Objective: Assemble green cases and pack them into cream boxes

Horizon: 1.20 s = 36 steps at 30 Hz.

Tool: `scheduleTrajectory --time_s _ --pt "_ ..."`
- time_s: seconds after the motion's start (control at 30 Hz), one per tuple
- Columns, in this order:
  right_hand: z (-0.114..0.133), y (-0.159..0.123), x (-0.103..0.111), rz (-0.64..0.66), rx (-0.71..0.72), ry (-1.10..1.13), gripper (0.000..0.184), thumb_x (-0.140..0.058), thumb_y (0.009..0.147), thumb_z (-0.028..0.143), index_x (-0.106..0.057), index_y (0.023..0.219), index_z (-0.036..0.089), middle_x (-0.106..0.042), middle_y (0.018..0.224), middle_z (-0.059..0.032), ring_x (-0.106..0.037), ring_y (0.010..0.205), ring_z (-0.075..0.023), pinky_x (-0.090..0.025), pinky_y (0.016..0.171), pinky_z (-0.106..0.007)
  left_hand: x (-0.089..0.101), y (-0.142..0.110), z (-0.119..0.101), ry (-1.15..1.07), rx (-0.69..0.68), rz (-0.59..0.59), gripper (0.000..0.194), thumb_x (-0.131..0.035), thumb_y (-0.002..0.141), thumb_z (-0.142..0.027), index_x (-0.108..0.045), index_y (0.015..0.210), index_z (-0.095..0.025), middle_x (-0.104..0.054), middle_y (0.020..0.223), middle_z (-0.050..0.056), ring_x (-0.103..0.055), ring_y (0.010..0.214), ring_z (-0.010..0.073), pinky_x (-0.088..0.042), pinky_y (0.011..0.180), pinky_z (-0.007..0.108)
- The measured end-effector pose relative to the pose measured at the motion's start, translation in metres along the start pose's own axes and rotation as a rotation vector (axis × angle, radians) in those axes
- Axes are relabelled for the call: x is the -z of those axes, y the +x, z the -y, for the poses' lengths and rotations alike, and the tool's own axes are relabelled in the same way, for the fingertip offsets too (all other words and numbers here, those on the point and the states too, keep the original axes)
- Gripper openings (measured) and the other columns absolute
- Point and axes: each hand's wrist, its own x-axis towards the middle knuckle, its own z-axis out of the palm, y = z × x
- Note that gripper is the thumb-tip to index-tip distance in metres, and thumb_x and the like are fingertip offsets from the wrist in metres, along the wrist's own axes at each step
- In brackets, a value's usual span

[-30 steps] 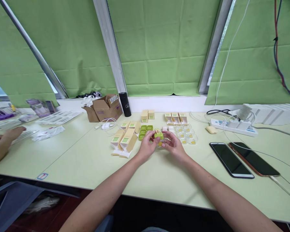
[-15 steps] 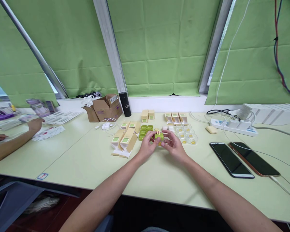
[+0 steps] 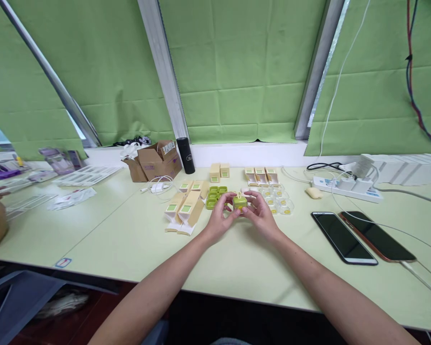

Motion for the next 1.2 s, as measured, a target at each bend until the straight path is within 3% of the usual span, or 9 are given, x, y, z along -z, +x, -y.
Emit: scheduleTrajectory --time_s 0.4,0.67,0.87,1.03,1.2 --pt "0.006 0.003 0.002 -0.031 -0.015 0.009 0.044 -0.082 0.085 0.053 -0.061 0.117 0.031 -0.069 0.115 -0.0039 -0.072 0.1 -0.022 -0.062 0.09 -0.04 -0.005 0.001 -0.005 0.114 -0.039 -0.069 0.044 -0.081 0.087 -0.031 -0.064 0.127 -0.024 -0.068 0.125 0.009 -0.064 0.107 0.0233 -0.049 0.091 0.036" --pt "0.007 0.003 0.002 0.004 -0.159 0.294 0.045 -0.077 0.089 0.054 -0.061 0.123 0.031 -0.078 0.103 -0.0046 -0.076 0.087 -0.0248 -0.063 0.089 -0.049 -0.003 -0.001 -0.007 0.109 -0.071 -0.088 0.058 -0.084 0.085 -0.034 -0.057 0.137 -0.026 -0.068 0.117 0.007 -0.063 0.108 0.0229 -0.05 0.094 0.037" --pt "-0.002 0.006 0.013 0.012 -0.187 0.325 0.039 -0.069 0.093 0.051 -0.063 0.127 0.031 -0.079 0.108 -0.0086 -0.076 0.088 -0.0276 -0.063 0.08 -0.05 -0.006 -0.003 -0.008 0.049 -0.088 -0.075 0.04 -0.07 0.096 -0.036 -0.056 0.131 -0.023 -0.068 0.114 0.008 -0.066 0.108 0.0219 -0.051 0.094 0.036" --pt "-0.008 0.008 0.016 -0.019 -0.205 0.349 0.036 -0.067 0.095 0.05 -0.063 0.127 0.032 -0.08 0.107 -0.009 -0.076 0.086 -0.027 -0.061 0.079 -0.048 -0.004 -0.001 -0.009 0.085 -0.063 -0.115 0.014 -0.059 0.101 -0.032 -0.065 0.105 -0.021 -0.07 0.104 0.008 -0.067 0.102 0.0223 -0.051 0.093 0.037" --pt "-0.005 0.007 0.015 -0.057 -0.212 0.345 0.04 -0.071 0.093 0.05 -0.062 0.129 0.034 -0.079 0.109 -0.007 -0.077 0.09 -0.0272 -0.061 0.078 -0.045 0.001 0.002 -0.007 0.138 -0.067 -0.146 0.021 -0.055 0.1 -0.031 -0.066 0.086 -0.021 -0.069 0.091 0.007 -0.066 0.095 0.023 -0.051 0.086 0.036"
